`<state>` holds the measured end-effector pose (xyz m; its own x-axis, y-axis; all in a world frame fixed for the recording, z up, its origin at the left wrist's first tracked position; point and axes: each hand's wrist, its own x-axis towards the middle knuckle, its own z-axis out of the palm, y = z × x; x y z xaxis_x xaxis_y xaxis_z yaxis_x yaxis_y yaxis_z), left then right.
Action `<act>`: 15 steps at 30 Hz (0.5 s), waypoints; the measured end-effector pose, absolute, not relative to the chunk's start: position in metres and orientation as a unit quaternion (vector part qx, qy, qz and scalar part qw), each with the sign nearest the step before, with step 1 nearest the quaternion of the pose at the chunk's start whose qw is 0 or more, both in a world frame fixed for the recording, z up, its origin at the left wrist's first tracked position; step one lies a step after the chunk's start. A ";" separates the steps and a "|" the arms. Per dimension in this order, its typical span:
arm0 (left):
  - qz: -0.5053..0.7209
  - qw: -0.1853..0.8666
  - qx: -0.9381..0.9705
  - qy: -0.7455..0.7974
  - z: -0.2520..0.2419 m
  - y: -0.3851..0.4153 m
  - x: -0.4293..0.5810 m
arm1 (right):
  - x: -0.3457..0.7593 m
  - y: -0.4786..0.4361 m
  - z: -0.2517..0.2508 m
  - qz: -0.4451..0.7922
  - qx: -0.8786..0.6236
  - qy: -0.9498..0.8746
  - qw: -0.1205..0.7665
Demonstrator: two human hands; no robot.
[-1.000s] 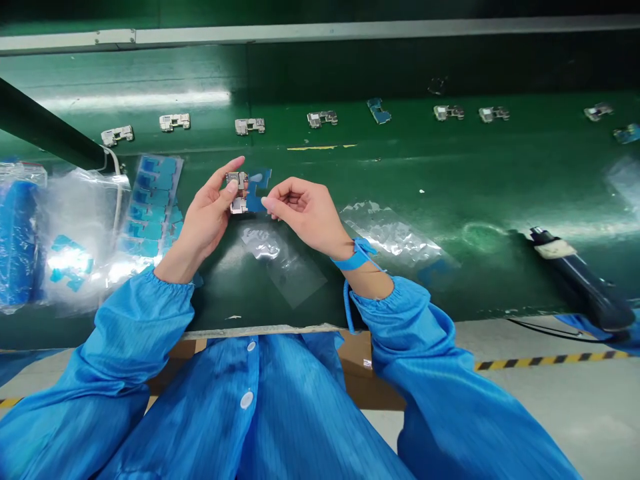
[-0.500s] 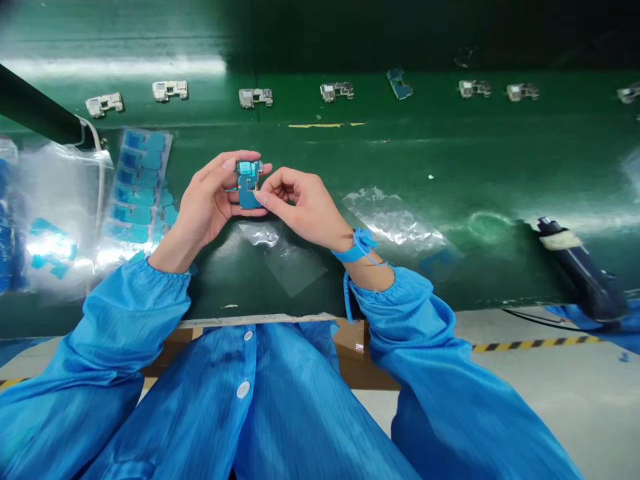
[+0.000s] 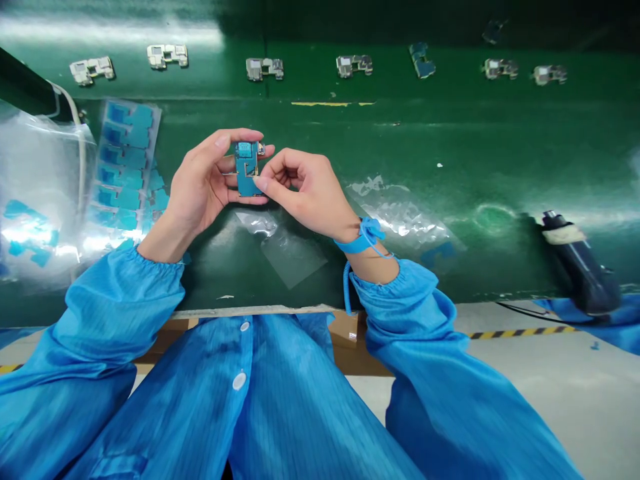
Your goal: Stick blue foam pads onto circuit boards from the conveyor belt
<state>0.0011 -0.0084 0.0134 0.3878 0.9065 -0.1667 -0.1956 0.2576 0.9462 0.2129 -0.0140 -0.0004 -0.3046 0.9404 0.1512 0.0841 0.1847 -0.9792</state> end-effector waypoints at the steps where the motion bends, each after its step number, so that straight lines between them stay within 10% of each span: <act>1: 0.397 0.694 0.460 0.386 0.014 -0.008 0.001 | 0.213 -0.014 0.000 0.495 -0.402 -0.638 0.432; 15: 0.409 0.699 0.448 0.379 0.015 -0.011 0.002 | 0.212 -0.015 -0.002 0.475 -0.424 -0.639 0.432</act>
